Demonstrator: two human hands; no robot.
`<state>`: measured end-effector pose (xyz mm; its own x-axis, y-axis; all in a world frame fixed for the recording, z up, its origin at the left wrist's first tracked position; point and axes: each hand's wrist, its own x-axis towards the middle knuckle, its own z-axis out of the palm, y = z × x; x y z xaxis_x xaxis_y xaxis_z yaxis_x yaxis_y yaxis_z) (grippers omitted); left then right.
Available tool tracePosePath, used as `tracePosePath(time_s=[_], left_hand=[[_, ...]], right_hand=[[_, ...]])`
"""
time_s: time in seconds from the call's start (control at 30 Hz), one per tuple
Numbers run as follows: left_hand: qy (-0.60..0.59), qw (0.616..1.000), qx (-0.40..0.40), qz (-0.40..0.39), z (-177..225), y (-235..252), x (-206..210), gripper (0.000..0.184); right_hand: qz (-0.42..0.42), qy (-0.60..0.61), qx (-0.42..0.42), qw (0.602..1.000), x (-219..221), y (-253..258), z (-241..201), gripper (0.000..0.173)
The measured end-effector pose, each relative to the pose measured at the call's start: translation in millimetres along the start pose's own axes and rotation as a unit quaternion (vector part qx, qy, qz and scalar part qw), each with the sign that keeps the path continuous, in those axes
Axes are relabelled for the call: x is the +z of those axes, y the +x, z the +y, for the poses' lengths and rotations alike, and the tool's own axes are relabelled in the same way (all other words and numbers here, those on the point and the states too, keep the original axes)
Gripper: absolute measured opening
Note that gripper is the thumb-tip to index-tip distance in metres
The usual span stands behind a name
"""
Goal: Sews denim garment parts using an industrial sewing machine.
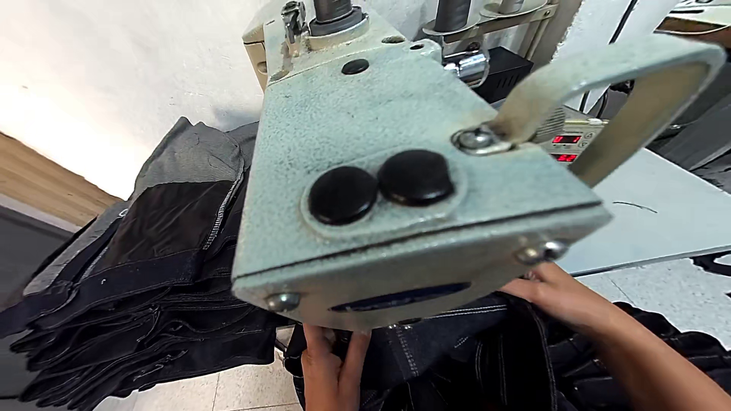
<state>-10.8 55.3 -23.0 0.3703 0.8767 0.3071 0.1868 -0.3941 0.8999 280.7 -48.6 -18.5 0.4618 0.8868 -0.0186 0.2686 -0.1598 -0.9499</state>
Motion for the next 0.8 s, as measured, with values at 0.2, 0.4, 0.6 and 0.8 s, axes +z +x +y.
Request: tracePosePath(time_s=[0.2,0.4,0.6,0.8], left_hand=[[0.103,0.994,0.009,-0.017,19,-2,-26,0.03],[0.149,0.986,0.053,-0.044,29,-7,-51,0.022],[0.264,0.955,0.12,-0.068,47,-15,-52,0.021],[0.472,0.865,0.135,-0.102,58,-8,-20,0.045]], right_hand=[[0.075,-0.21,-0.149,0.963,-9,-22,-1,0.069],[0.123,-0.272,-0.153,0.942,6,-67,-2,0.077],[0.165,-0.103,-0.027,0.981,25,-88,22,0.071],[0.188,0.174,0.104,0.961,44,-60,42,0.033]])
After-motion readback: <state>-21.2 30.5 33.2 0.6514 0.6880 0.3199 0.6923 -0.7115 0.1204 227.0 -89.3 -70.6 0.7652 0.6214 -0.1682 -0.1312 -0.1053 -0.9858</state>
